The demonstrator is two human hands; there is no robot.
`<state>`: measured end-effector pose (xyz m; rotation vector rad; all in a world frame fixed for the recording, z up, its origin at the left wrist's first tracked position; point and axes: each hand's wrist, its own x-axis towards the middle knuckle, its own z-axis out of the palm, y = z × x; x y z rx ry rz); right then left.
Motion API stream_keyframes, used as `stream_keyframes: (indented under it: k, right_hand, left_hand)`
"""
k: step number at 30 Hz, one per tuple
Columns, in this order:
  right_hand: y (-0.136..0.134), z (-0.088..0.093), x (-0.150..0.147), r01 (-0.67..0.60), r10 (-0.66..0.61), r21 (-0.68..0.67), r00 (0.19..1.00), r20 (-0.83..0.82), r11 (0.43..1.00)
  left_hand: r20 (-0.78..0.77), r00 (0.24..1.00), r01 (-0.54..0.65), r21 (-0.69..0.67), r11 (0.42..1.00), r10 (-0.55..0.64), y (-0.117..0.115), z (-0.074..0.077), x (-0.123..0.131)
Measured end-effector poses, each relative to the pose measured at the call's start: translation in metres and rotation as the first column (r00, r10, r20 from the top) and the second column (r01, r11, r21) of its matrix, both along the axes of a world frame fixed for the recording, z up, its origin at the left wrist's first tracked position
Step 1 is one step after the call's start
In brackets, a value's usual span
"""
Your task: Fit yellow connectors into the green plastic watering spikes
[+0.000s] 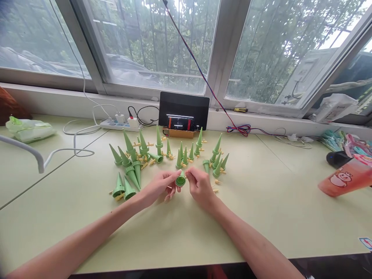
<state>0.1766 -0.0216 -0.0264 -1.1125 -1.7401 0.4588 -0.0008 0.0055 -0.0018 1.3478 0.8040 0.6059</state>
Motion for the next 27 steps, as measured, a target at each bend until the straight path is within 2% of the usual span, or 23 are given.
stream_keyframes:
  k: [5, 8, 12, 15, 18, 23, 25, 27]
  right_hand:
    - [0.001, -0.002, 0.000, -0.004, 0.003, -0.038, 0.999, -0.043, 0.999]
    - [0.002, -0.003, 0.000, -0.005, 0.001, -0.067, 0.998, -0.066, 0.998]
    - [0.002, -0.003, 0.000, -0.003, -0.006, -0.096, 0.996, -0.087, 0.995]
    - [0.001, -0.003, 0.000, 0.000, -0.012, -0.120, 0.994, -0.106, 0.993]
    - [0.001, -0.003, -0.001, -0.001, -0.017, -0.143, 0.992, -0.123, 0.990]
    - [0.001, -0.002, -0.002, -0.018, -0.018, -0.206, 0.985, -0.170, 0.978]
    - [0.000, -0.002, -0.002, -0.022, -0.022, -0.226, 0.982, -0.189, 0.974]
    - [-0.001, -0.001, -0.003, -0.005, -0.044, -0.230, 0.978, -0.204, 0.973]
  left_hand:
    - [-0.112, 0.993, -0.003, 0.145, 0.989, 0.019, -0.001, 0.000, -0.001]
    - [-0.176, 0.982, -0.006, 0.323, 0.946, 0.066, -0.003, 0.000, -0.002]
    - [-0.209, 0.964, -0.005, 0.598, 0.801, 0.163, -0.004, -0.004, -0.001]
    - [-0.238, 0.938, 0.008, 0.740, 0.672, 0.251, -0.004, -0.009, 0.000]
    - [-0.239, 0.926, 0.043, 0.835, 0.549, 0.291, -0.004, -0.013, -0.002]
    - [-0.228, 0.934, 0.111, 0.917, 0.383, 0.275, 0.000, -0.014, -0.006]
    - [-0.214, 0.928, 0.099, 0.930, 0.353, 0.305, 0.000, -0.013, -0.006]
    - [-0.208, 0.919, 0.068, 0.920, 0.386, 0.334, -0.001, -0.011, -0.005]
